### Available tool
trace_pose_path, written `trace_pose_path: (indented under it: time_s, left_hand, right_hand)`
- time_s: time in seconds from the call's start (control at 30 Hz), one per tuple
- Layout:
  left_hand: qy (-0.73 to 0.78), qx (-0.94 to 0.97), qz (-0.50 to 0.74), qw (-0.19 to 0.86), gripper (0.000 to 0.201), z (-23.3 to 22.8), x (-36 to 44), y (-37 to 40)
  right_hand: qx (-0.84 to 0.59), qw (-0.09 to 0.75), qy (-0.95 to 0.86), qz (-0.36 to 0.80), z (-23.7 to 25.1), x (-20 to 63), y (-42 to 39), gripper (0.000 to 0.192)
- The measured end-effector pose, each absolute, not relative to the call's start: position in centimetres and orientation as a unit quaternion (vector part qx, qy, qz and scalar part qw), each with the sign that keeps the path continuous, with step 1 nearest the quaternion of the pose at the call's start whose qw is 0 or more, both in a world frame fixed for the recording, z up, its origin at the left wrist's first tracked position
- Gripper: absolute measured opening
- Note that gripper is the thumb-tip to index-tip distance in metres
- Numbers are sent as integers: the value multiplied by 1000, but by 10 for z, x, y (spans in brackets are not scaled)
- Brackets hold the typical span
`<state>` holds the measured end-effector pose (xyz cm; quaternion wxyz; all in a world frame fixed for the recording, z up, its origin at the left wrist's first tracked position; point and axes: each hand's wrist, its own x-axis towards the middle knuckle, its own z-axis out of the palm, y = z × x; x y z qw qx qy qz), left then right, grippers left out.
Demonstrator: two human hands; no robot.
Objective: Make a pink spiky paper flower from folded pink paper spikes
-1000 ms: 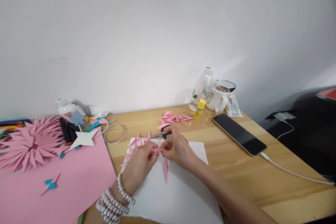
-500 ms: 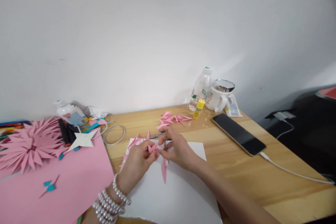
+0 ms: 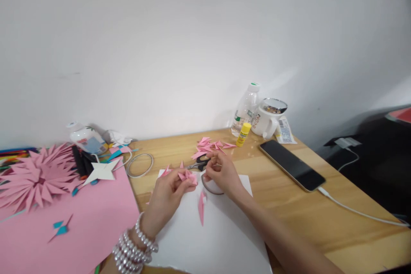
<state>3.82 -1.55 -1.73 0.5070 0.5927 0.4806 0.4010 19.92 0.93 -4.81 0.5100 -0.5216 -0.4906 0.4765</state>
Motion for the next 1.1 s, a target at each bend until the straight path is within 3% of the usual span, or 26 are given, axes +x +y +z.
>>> trace_pose_path:
  time_s: [0.1,0.2,0.27,0.43,0.57,0.77,0.9,1.1]
  left_hand:
    - [471,525,441,555,18,-12,38,-14]
    - [472,494,455,572,19,-7,38,-14]
    - [479,481,460,572,19,-6,37,-14]
    - [501,467,464,561,20,-6,36,-14]
    - [516,469,464,547,22,-8,36,-13]
    - [532,459,477,528,22,-11,33,-11]
    - [534,461,507,495,24,-15,30,-6]
    - [570,389,607,394,27,-15,25,-1]
  right_hand:
    - [-535,595,-504,324,-45,204,9,31]
    - [-533,623,-530,218,-40,205,6,32]
    - [-521,624,-536,228,-37,202,3,35]
    - [-440,622,-528,374,-35,191,-5,60]
    - [-403,571,-576,424,-38,186,-8,78]
    - [-480,444,-639,405,-34,199,-4,72]
    - [-397,306,-731,464,-25,213,-5,95]
    - [-291,190,-808,476,-25,220,-5,96]
